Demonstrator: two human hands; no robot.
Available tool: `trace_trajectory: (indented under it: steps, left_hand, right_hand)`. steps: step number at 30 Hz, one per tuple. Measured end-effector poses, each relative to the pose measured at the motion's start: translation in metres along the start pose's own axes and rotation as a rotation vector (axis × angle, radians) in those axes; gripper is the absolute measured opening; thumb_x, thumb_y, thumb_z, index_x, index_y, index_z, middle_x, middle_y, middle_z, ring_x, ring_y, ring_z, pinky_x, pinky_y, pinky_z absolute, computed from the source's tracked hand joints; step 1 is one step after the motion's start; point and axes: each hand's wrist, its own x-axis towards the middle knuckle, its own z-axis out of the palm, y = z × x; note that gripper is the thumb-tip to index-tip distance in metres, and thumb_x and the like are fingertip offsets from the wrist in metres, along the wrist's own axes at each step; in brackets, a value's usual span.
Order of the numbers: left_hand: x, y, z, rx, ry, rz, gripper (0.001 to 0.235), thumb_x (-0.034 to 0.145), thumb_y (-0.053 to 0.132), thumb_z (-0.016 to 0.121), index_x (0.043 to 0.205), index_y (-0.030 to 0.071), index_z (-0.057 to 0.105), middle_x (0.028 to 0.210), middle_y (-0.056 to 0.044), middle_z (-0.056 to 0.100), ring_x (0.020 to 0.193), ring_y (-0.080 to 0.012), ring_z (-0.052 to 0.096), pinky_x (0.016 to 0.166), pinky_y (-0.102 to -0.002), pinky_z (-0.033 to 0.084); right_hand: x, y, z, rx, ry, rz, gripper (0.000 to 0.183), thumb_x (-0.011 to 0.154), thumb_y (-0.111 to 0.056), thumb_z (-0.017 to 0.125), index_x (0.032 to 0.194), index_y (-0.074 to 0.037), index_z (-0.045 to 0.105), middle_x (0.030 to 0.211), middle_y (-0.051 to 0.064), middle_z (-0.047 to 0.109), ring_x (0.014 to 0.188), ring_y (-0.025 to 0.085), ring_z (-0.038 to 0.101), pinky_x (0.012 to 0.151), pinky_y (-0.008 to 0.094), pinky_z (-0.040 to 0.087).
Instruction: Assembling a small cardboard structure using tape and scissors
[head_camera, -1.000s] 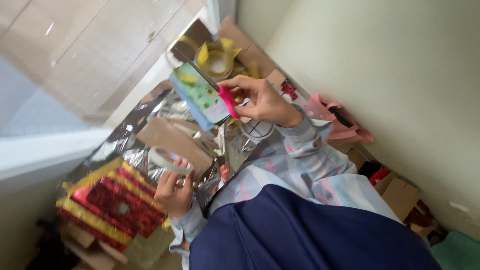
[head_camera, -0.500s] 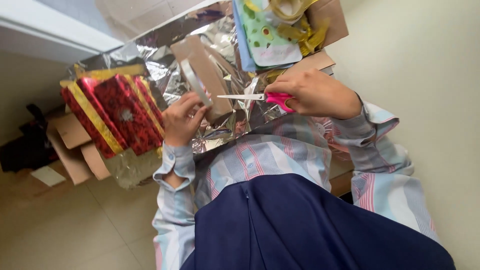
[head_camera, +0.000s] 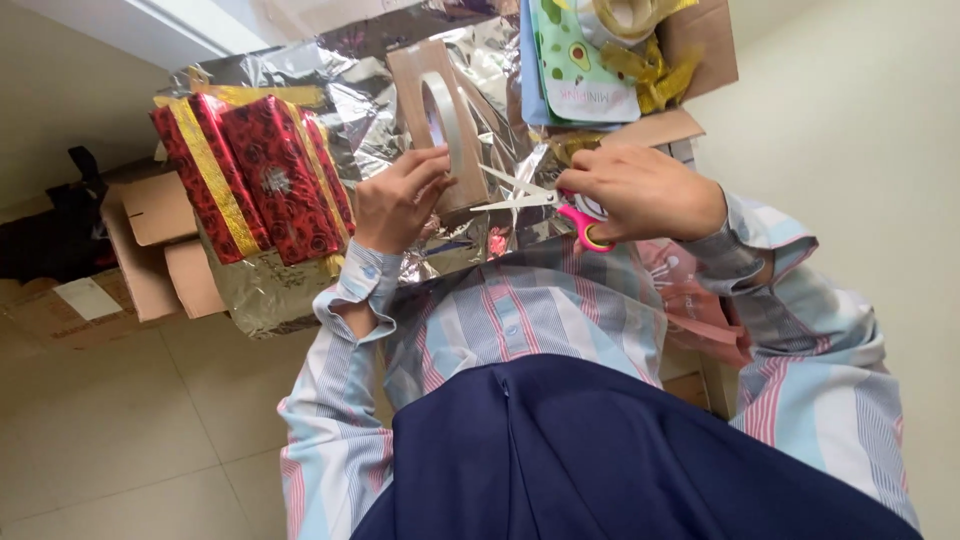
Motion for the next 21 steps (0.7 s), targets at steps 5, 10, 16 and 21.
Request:
trace_trajectory:
  steps: [5,10,16,21]
  left_hand:
    - [0.004,0.005,-0.007,0.005,-0.025,0.015,0.015,0.095,0.037,0.054,0.094,0.028,0.066,0.101,0.013,0.065,0.065,-0.0130,0.066,0.057,-0.022,0.052]
    - [0.003,0.005,-0.008,0.071,-0.020,0.039,0.012,0.094,0.038,0.053,0.097,0.032,0.062,0.104,0.018,0.061,0.072,-0.0122,0.065,0.060,-0.023,0.053]
    - [0.009,0.006,-0.011,0.055,0.014,0.095,0.010,0.094,0.032,0.056,0.097,0.028,0.064,0.101,0.012,0.063,0.073,-0.0140,0.066,0.060,-0.025,0.054]
    - [0.009,0.003,-0.010,0.027,0.024,0.121,0.010,0.094,0.031,0.055,0.097,0.026,0.064,0.101,0.010,0.063,0.075,-0.0144,0.066,0.060,-0.026,0.055]
  right_hand:
    - [0.011,-0.013,-0.005,-0.071,-0.053,0.026,0.036,0.071,-0.029,0.069,0.100,-0.012,0.053,0.084,0.005,0.058,0.075,0.030,0.063,0.062,0.043,0.051]
    - [0.026,-0.007,0.010,-0.097,-0.011,-0.003,0.032,0.069,-0.021,0.066,0.098,-0.013,0.054,0.082,0.003,0.059,0.072,0.028,0.064,0.057,0.042,0.051]
    - [0.031,-0.006,-0.020,-0.132,-0.035,-0.059,0.034,0.066,-0.012,0.067,0.099,-0.008,0.061,0.089,0.006,0.064,0.076,0.031,0.067,0.059,0.044,0.055]
    - [0.041,-0.006,-0.043,-0.090,-0.115,-0.102,0.038,0.066,-0.007,0.064,0.104,-0.006,0.064,0.093,0.008,0.066,0.077,0.033,0.067,0.061,0.046,0.055]
